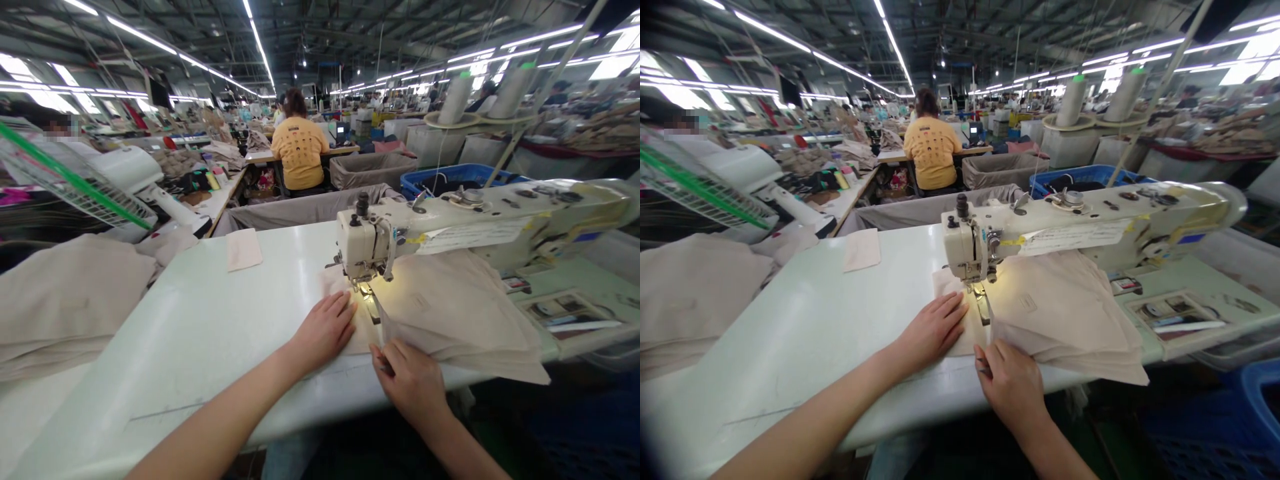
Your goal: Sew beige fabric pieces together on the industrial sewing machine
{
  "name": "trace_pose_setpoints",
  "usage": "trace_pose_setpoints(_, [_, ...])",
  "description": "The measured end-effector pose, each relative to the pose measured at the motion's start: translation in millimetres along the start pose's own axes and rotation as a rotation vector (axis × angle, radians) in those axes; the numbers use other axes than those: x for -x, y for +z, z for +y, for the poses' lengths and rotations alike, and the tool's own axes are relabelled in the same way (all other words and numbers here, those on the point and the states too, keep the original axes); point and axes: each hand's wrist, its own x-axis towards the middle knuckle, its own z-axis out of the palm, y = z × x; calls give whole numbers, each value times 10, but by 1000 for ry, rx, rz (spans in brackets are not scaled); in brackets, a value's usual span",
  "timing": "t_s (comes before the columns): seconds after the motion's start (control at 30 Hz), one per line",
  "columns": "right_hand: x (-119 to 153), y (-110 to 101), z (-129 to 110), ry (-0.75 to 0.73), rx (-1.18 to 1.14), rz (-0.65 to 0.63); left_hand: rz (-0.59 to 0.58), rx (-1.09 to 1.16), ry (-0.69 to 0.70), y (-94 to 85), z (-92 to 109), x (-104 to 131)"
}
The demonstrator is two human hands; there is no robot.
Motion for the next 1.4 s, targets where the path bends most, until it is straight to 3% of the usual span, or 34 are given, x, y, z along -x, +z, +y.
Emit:
trace_pose_setpoints(0.13, [-11,-27,-10,-14,-22,6,-57,-59,-51,-214,-61,173])
trace_pose_setpoints(0.23, [0,-18,-3,-17,-33,20,-88,-98,-107,-436,32,335])
trace_pose_setpoints(0.37, [8,5,3,-7,-40,8,-268,-87,-117,-547,78,408])
trace_pose_setpoints(0.43, [-5,-12,-5,-10,-64,-28,-248,-186,-218,-506,-76,376])
trace_pose_setpoints(0.6, [-76,-198,33,26,-185,-116,23,-287,-383,-240,-590,210])
trace_pose_setpoints(0.73, [-131,-464,277,80,-161,-66,131,-207,-246,-31,-673,165])
trace_pose_setpoints(0.83, [-145,-633,556,124,-20,-113,161,-185,-204,-5,-657,178])
trace_pose_setpoints(0.93, [-157,-730,770,112,93,-130,171,-185,-184,-91,-590,178])
trace_pose_setpoints(1.03, [-190,-814,795,90,66,-101,225,-155,-74,-221,-360,150])
trace_pose_setpoints(1.13, [-228,-924,635,53,-8,-75,317,-68,145,-325,7,79])
trace_pose_setpoints(1.23, [-233,-993,395,-21,-118,-162,278,-3,289,-377,322,-15])
trace_pose_setpoints(1.3, [-206,-979,243,-24,-169,-228,210,43,364,-385,424,-53])
trace_pose_setpoints(1.4, [-130,-894,74,-43,-233,-313,141,95,420,-368,416,-14])
